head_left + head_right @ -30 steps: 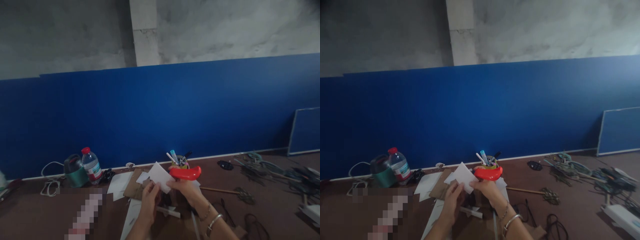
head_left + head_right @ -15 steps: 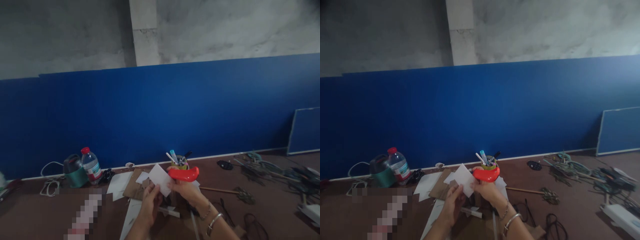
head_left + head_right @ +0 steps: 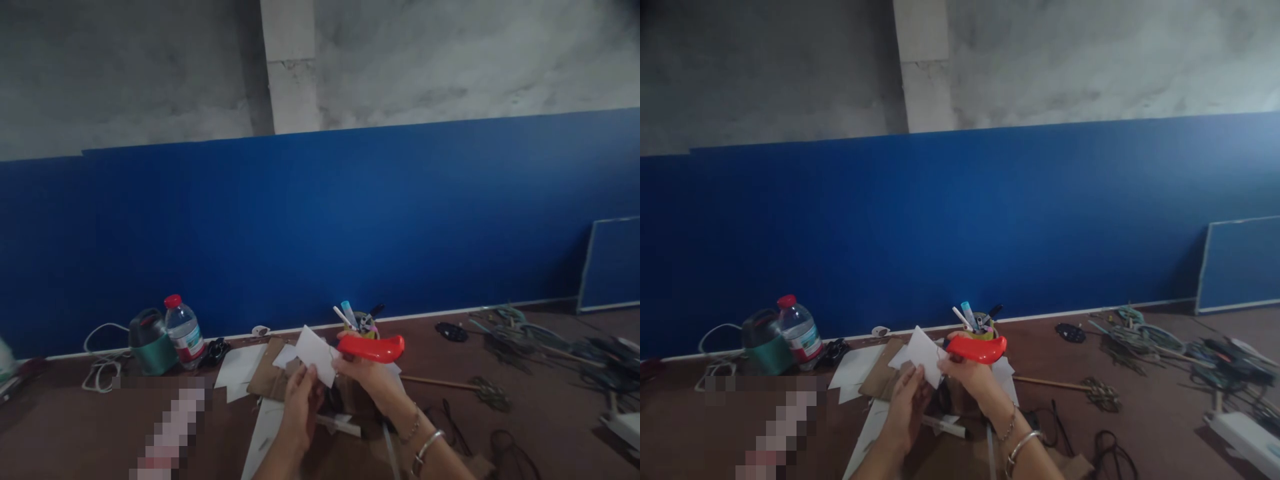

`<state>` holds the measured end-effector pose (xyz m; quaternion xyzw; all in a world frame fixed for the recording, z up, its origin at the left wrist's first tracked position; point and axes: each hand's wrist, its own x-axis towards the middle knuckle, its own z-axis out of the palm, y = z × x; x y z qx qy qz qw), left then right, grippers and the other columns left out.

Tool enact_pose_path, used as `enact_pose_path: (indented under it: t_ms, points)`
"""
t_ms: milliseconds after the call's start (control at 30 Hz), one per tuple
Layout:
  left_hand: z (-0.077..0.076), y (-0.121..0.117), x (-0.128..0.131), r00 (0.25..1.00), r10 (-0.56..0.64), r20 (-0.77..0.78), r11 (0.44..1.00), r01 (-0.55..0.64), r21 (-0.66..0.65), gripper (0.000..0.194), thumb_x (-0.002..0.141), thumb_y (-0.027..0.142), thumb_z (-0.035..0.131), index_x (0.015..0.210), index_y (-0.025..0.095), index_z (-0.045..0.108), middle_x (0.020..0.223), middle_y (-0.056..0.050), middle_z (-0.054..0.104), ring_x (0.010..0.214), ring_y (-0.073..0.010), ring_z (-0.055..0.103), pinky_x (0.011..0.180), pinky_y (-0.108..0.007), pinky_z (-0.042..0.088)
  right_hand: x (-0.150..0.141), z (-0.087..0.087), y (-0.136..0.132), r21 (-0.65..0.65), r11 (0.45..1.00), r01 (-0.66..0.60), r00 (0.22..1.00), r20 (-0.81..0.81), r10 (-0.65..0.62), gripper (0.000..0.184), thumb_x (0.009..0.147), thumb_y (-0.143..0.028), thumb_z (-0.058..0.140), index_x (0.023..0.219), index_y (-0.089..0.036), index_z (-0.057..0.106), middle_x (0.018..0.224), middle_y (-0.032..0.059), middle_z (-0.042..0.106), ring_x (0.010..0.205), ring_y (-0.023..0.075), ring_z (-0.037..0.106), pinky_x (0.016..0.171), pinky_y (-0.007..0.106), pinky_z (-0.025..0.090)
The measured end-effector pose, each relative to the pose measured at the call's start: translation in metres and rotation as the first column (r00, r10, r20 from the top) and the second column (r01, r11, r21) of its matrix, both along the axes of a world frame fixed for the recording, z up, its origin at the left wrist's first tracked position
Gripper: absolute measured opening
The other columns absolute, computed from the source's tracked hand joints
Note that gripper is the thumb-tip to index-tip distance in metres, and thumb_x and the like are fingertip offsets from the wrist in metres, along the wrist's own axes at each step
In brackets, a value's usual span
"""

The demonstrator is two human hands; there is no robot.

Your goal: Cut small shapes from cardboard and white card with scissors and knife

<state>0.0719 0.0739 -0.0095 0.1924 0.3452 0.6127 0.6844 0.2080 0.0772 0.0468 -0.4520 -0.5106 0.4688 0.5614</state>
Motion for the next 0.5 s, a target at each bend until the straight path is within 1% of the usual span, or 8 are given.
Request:
enact_pose_path:
  t_ms: [100,200,267,333,400,500]
  points:
    - [0.001,0.0,-0.001,1.0,0.002,0.004,1.0,-0.002,0.007,0.037,0.049,0.033,0.086,0.071,0.017,0.061,0.053,0.008,0.058,0.047,-0.0052,0.051,0.051,-0.016,0.039,0.001,-0.002,0.001,0.006,1.0,-0.013,0.995,-0.095,0.014,0.028,0.061,-0.026,0.071,0.088,-0.026,0.064,0.071,-0.0016,0.061,0.068,0.0184,0.057,0.067,0.03,0.048]
    - [-0.001,0.001,-0.001,1.0,0.0,0.022,1.0,0.0,-0.013,0.038,0.048,0.032,0.087,0.07,0.017,0.06,0.054,0.007,0.058,0.048,-0.0053,0.051,0.051,-0.016,0.039,0.003,-0.009,0.004,0.009,1.0,-0.009,0.987,-0.159,0.01,0.033,0.059,-0.025,0.074,0.09,-0.025,0.064,0.071,-0.0035,0.061,0.068,0.0171,0.057,0.067,0.029,0.049]
    - [-0.002,0.001,-0.002,0.999,-0.001,0.035,1.0,0.001,-0.003,0.036,0.05,0.03,0.086,0.07,0.017,0.06,0.056,0.007,0.059,0.05,-0.0054,0.052,0.054,-0.017,0.042,0.002,-0.013,0.005,-0.023,1.0,-0.008,0.98,-0.2,0.003,0.032,0.059,-0.026,0.075,0.09,-0.025,0.065,0.074,-0.004,0.063,0.07,0.017,0.059,0.069,0.029,0.05]
    - [-0.002,0.002,-0.001,0.999,0.011,0.036,0.999,-0.012,0.03,0.033,0.053,0.029,0.085,0.069,0.016,0.06,0.058,0.006,0.061,0.051,-0.0053,0.052,0.056,-0.017,0.043,0.0,-0.014,0.004,-0.08,0.996,-0.036,0.969,-0.245,0.015,0.029,0.061,-0.029,0.074,0.088,-0.024,0.066,0.078,-0.0034,0.065,0.072,0.0179,0.061,0.071,0.031,0.051]
    - [-0.003,0.003,-0.001,1.0,0.018,0.013,0.997,-0.019,0.072,0.03,0.056,0.029,0.084,0.069,0.016,0.06,0.059,0.005,0.061,0.051,-0.0057,0.052,0.056,-0.018,0.043,-0.003,-0.012,0.002,-0.11,0.993,-0.031,0.971,-0.241,0.003,0.029,0.059,-0.028,0.075,0.087,-0.024,0.066,0.078,-0.0028,0.066,0.075,0.0196,0.063,0.074,0.031,0.052]
    - [-0.005,0.004,0.0,0.999,-0.012,-0.038,0.995,0.016,0.101,0.032,0.058,0.033,0.083,0.076,0.015,0.064,0.058,0.004,0.061,0.05,-0.007,0.053,0.052,-0.018,0.041,-0.007,-0.009,-0.001,-0.086,0.995,0.054,0.978,-0.199,-0.07,0.04,0.051,-0.017,0.076,0.089,-0.025,0.066,0.078,-0.0031,0.067,0.079,0.0215,0.063,0.074,0.03,0.052]
